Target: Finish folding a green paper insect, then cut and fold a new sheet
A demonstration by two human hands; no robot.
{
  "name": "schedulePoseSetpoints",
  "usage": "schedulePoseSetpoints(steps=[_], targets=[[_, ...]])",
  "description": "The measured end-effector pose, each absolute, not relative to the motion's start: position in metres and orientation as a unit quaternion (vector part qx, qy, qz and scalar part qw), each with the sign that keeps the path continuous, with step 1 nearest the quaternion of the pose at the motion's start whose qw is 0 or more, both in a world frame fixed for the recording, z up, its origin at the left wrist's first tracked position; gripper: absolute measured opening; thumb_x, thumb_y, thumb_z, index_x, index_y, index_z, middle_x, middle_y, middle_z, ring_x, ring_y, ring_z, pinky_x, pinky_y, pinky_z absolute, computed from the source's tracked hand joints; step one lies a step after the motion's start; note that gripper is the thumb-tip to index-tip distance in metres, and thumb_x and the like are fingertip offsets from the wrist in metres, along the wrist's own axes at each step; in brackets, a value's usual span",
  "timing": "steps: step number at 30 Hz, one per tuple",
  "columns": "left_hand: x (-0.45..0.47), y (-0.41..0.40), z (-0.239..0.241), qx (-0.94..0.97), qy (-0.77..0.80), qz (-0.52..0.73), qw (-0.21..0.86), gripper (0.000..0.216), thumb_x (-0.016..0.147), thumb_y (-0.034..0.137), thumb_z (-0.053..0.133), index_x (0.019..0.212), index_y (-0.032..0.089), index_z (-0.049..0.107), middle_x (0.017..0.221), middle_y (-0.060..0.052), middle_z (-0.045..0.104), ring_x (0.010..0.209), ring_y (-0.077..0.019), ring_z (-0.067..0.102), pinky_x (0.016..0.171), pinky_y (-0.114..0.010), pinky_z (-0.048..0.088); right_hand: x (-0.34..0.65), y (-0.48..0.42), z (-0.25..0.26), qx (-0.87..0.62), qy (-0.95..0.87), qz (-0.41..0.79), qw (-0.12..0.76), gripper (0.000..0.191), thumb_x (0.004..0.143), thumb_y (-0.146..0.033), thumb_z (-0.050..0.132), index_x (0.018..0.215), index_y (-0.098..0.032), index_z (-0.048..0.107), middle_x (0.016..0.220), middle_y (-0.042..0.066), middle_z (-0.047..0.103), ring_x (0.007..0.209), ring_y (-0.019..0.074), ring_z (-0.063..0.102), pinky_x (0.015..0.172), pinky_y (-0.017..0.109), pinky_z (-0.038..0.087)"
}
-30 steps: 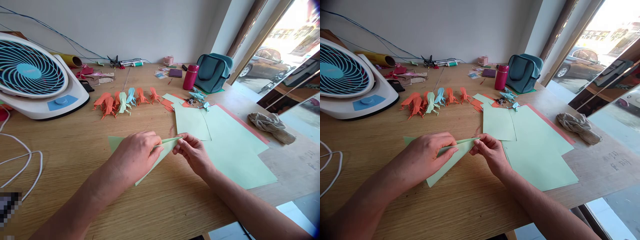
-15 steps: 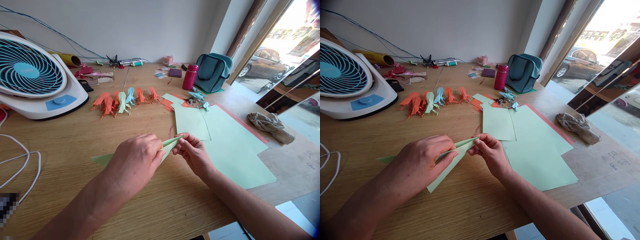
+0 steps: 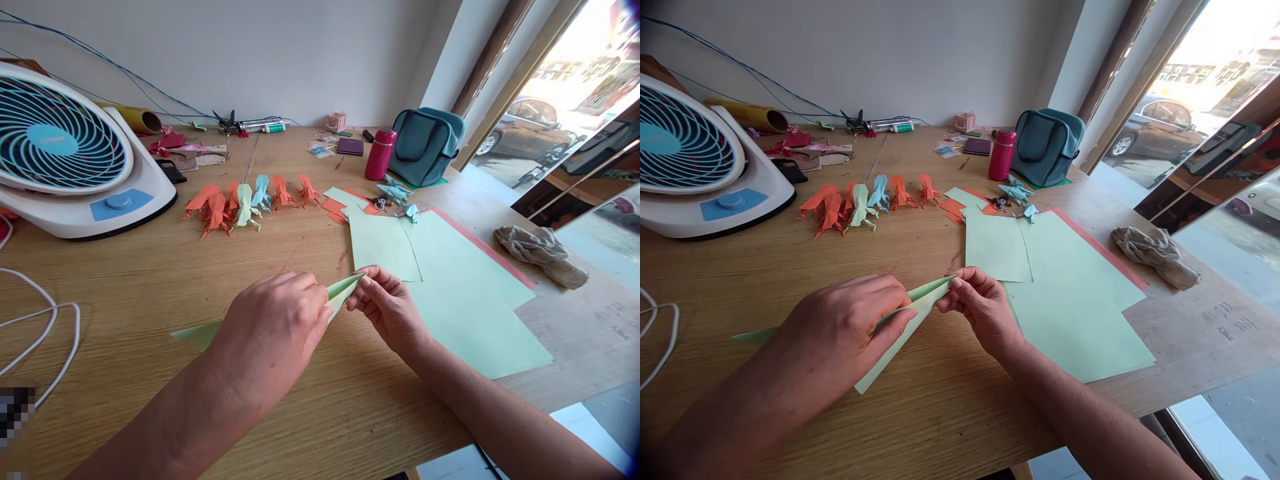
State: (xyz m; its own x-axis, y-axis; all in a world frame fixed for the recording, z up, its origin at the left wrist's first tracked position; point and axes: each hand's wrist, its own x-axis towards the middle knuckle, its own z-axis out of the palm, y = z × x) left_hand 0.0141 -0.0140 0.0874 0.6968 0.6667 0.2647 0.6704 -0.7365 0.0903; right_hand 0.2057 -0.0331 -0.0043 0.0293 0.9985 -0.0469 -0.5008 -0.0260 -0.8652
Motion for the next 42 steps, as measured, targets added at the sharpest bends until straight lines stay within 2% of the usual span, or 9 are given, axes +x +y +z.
schedulePoseSetpoints(steps=[21, 42], targets=[[0.012, -0.025, 0.092, -0.924, -0.341, -0.169, 0.040, 0.022, 0.088, 0.013, 0.054, 0.067, 0.020, 0.055, 0.065, 0.000, 0.058, 0.060, -0.0153, 0.055, 0.057, -0.031, 0.038, 0.206, -0.033, -0.003, -0.371, -0.335, 0.608, 0.616, 0.020, 0.077, -0.039, 0.081, 0.079, -0.022, 0.070, 0.065, -0.003, 0.068, 0.060, 0.0109, 0.066, 0.064, 0.025, 0.054], [0.012, -0.023, 0.093, -0.924, -0.345, -0.165, 0.019, 0.022, 0.088, 0.012, 0.054, 0.068, 0.019, 0.057, 0.066, 0.000, 0.059, 0.061, -0.0158, 0.055, 0.059, -0.030, 0.038, 0.207, -0.033, -0.004, -0.361, -0.324, 0.619, 0.617, 0.018, 0.076, -0.036, 0.083, 0.077, -0.022, 0.073, 0.066, -0.002, 0.069, 0.059, 0.0092, 0.064, 0.063, 0.022, 0.054]])
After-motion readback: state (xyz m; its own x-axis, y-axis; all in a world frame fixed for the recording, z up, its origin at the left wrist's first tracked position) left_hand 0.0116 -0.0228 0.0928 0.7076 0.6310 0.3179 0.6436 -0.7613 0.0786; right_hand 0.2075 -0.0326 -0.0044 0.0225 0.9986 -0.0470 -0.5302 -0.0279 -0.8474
